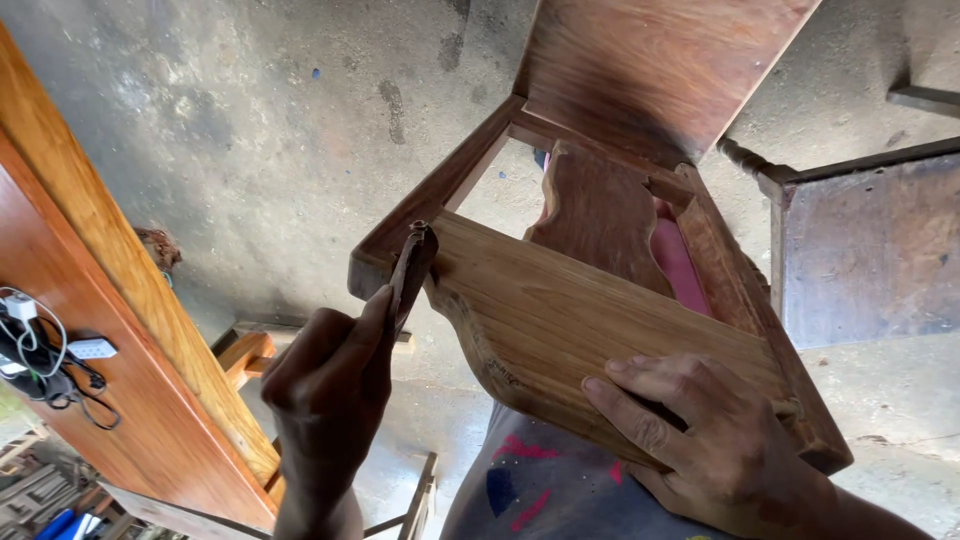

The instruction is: The person sands a wooden chair leg using a sanding block, focusing on smoothing the edges and surfaces. They hold the leg with one hand and sand with the other, occasionally adjusting their grip to reach different angles.

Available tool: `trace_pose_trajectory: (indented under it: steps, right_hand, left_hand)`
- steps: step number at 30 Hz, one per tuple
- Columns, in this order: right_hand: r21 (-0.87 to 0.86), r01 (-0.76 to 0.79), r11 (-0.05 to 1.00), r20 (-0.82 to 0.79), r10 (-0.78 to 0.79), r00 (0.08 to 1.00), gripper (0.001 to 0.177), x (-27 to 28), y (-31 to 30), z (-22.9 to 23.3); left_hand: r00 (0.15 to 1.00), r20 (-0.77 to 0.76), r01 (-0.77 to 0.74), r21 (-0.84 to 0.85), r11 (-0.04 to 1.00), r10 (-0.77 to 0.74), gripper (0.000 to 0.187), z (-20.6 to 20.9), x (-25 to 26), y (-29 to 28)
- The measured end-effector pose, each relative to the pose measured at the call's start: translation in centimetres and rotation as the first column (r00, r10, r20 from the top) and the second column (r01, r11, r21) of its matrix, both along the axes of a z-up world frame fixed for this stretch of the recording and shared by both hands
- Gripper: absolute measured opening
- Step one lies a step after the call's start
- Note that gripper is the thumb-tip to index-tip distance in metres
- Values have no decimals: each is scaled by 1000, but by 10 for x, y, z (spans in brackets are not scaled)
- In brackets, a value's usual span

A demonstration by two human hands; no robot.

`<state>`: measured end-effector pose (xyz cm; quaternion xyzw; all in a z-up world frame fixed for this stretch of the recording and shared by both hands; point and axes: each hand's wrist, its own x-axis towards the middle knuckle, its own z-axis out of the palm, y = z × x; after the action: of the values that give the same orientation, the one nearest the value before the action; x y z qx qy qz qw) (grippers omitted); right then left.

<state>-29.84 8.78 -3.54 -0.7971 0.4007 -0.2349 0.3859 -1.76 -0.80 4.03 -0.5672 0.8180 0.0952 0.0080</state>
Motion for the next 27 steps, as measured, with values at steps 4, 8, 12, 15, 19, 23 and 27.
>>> trace_pose_trajectory:
  steps: [4, 8, 12, 15, 19, 23, 27]
  right_hand:
    - [4, -17, 1000, -6, 17, 1000, 52, 2, -1, 2]
    - [-25, -12, 1000, -14, 12, 1000, 51, 2, 1, 2]
    - [-5, 5, 1000, -16, -6, 1000, 60, 4, 0, 2]
    - [-43, 19, 999, -25, -20, 999, 47, 6, -1, 6]
    - [-31, 50, 998, 14, -50, 999, 45, 7, -4, 3]
    - [-119, 84, 989, 10, -84, 996, 45, 8, 1, 1]
    - [-187, 148, 971, -5, -152, 988, 39, 5, 13, -1]
  left_hand:
    - [994, -104, 22, -116, 993, -34, 25, -36, 10, -6]
    - [990, -122, 64, -33, 997, -68, 30, -12, 10, 6]
    - [985, -171, -34, -119, 992, 13, 13, -32, 25, 13]
    - [983, -168, 46, -139, 989, -70, 43, -31, 8, -4]
    - [983, -171, 53, -86, 995, -67, 18, -26, 32, 23]
    - [995, -82, 47, -63, 997, -52, 54, -39, 20, 1]
    - [958, -244, 121, -120, 985, -147, 32, -45, 27, 10]
